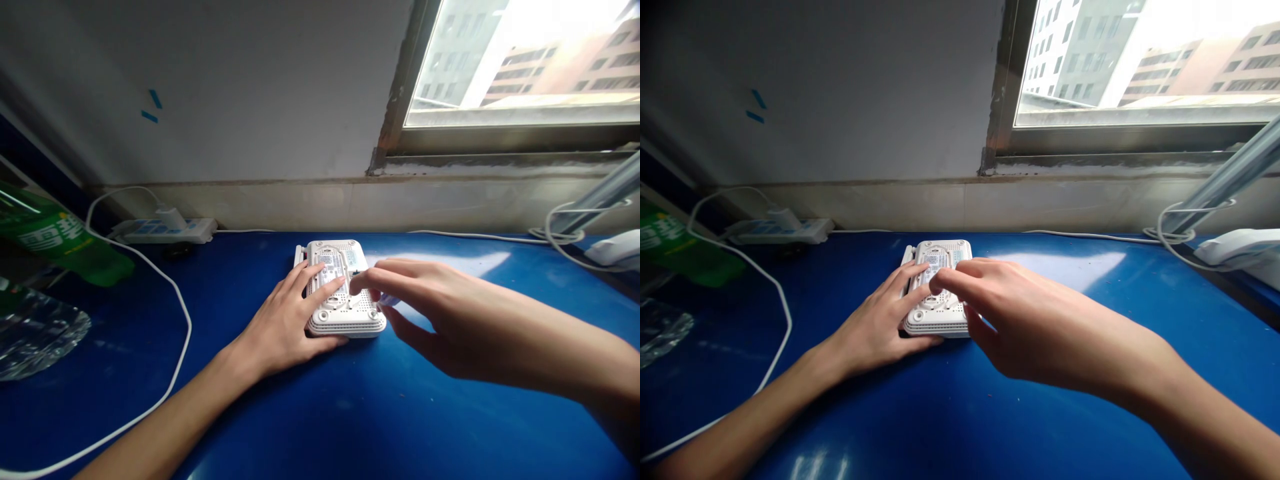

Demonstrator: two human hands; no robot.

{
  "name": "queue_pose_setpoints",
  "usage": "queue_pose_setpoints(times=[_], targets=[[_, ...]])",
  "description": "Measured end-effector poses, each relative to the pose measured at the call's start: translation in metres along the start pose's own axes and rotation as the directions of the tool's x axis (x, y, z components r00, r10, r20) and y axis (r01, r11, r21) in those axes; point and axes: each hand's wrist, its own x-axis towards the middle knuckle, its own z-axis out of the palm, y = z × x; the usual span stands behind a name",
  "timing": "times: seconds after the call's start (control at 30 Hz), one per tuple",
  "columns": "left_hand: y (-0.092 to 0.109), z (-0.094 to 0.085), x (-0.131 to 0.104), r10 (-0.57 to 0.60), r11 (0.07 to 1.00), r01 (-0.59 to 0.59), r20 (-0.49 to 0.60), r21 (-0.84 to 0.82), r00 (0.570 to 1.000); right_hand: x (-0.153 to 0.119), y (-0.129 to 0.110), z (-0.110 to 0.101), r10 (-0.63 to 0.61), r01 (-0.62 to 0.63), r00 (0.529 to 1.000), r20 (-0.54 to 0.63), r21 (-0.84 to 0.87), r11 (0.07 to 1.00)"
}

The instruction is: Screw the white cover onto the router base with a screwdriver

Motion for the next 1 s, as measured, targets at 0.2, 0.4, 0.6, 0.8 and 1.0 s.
queue_pose_setpoints(times=[0.2, 0.4, 0.6, 0.8, 1.0], targets=[[0.0, 0.0, 0.001, -0.005, 1.0, 0.005, 0.007, -0.013, 1.0, 0.011, -0.004, 0.007, 0.061, -0.06, 0.997, 0.049, -0.024, 0.998], [0.0, 0.0, 0.0, 0.007, 1.0, -0.007, -0.005, -0.009, 1.0, 0.008, -0.004, 0.006, 0.008, -0.008, 1.0, 0.019, -0.006, 1.0], [-0.001, 0.001, 0.0, 0.003, 1.0, -0.003, -0.008, -0.008, 1.0, 0.011, -0.007, 0.004, 0.087, -0.086, 0.996, 0.013, -0.041, 0.995], [0.0, 0.001, 0.002, 0.0, 1.0, 0.0, 0.007, 0.004, 1.0, 0.01, -0.002, 0.009, 0.039, -0.039, 0.999, 0.006, 0.018, 0.999], [0.0, 0.001, 0.0, 0.002, 1.0, -0.002, 0.003, 0.0, 1.0, 0.01, -0.01, 0.005, 0.063, -0.065, 0.997, 0.042, 0.063, 0.996]])
